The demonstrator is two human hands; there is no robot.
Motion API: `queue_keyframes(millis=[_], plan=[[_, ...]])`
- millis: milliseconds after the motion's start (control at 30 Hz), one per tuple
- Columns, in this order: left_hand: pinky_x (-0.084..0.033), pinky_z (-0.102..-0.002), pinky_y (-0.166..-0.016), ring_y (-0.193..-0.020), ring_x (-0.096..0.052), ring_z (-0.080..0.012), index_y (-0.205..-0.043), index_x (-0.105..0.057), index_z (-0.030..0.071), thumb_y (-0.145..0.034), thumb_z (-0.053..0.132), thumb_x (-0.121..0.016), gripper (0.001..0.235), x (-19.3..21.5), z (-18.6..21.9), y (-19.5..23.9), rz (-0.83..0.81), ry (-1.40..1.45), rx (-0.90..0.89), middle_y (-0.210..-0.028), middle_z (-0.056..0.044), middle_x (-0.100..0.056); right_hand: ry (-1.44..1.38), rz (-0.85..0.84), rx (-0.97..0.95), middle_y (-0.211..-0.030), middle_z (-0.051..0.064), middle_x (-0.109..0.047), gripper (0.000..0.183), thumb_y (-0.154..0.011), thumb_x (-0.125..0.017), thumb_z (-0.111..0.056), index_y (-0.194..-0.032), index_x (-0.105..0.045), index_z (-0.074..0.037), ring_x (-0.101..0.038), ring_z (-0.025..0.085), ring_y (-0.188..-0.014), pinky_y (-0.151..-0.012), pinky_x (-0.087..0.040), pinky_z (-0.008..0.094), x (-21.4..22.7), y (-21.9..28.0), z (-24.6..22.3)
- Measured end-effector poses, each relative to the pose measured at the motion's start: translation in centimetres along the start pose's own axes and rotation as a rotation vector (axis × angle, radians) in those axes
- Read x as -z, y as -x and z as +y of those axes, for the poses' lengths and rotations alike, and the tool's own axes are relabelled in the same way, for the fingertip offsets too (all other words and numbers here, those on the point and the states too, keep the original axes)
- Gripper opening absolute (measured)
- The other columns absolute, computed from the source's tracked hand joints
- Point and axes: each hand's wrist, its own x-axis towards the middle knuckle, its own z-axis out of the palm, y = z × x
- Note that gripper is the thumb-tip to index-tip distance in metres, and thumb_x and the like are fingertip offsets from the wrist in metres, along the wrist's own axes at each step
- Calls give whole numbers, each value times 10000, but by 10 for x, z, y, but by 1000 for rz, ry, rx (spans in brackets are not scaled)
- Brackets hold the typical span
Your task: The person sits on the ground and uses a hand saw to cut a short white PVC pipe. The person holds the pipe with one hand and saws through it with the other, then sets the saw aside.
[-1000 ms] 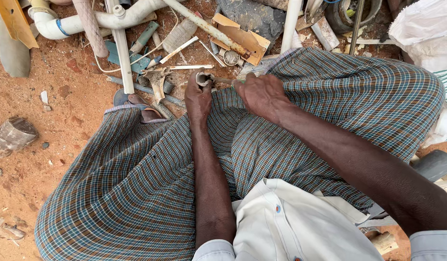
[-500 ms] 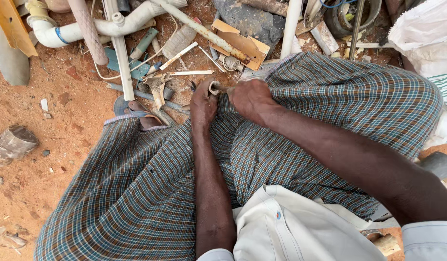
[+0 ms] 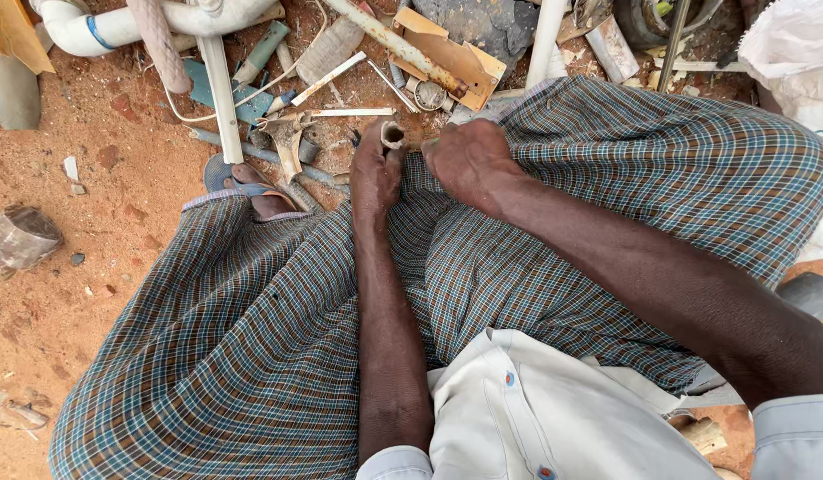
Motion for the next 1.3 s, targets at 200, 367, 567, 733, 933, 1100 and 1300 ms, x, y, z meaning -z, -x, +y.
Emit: queue_keyframes(millis=[200,367,567,733,933,1100,1300], plan=[[-542,-425,-904,-1033,-681,-281,-1195,-626,66,-1003,65,-658,195,-10,11,1,3,21,-128,-1099,-116,-666,137,-227,53,-867,108,-707,289,-909,-618,-147,-1188,-668,-94,-708,244,-820,-615,-580,411,27,18,2],[-571,-427,-911,-1050,-707,-267,-1238,-609,112,-977,29,-628,275,-23,9,11,3,-20,-112,-1128,-114,-680,64,-212,45,-815,77,-691,168,-966,-599,-133,-1065,-728,-93,-712,221,-765,-630,-571,426,30,27,8],[-608,-399,-922,-1090,-711,-270,-1199,-637,180,-966,-37,-609,319,-46,5,21,121,-54,-284,-1219,-101,-696,-116,-219,-61,-649,67,-629,333,-919,-564,-67,-1240,-653,-82,-641,215,-555,-492,-554,429,15,29,19],[-605,-395,-926,-1124,-715,-273,-1224,-609,183,-964,-53,-614,351,-47,-10,22,136,-16,-304,-1280,-109,-677,-301,-184,-93,-674,66,-600,268,-982,-539,-195,-1184,-648,-58,-579,214,-525,-483,-494,428,7,37,19],[-601,-400,-938,-1088,-716,-267,-1316,-562,150,-960,-12,-661,404,-42,-22,17,165,-106,-259,-1237,-113,-681,-364,-72,-66,-727,103,-560,257,-1057,-433,-145,-1178,-615,-10,-588,214,-525,-410,-473,425,-2,63,-1],[-575,-402,-925,-1060,-708,-266,-1327,-566,100,-965,93,-679,379,-38,-26,24,147,-85,-136,-1168,-126,-701,-206,-63,6,-740,57,-556,187,-985,-530,-86,-1118,-643,-18,-586,186,-609,-459,-459,365,-2,68,-7],[-579,-382,-963,-1107,-721,-242,-1303,-615,62,-1023,144,-656,294,-35,-23,21,78,11,34,-1163,-118,-737,-502,-102,-131,-708,92,-633,304,-995,-595,-197,-1237,-651,-22,-614,211,-567,-547,-516,418,39,82,14]])
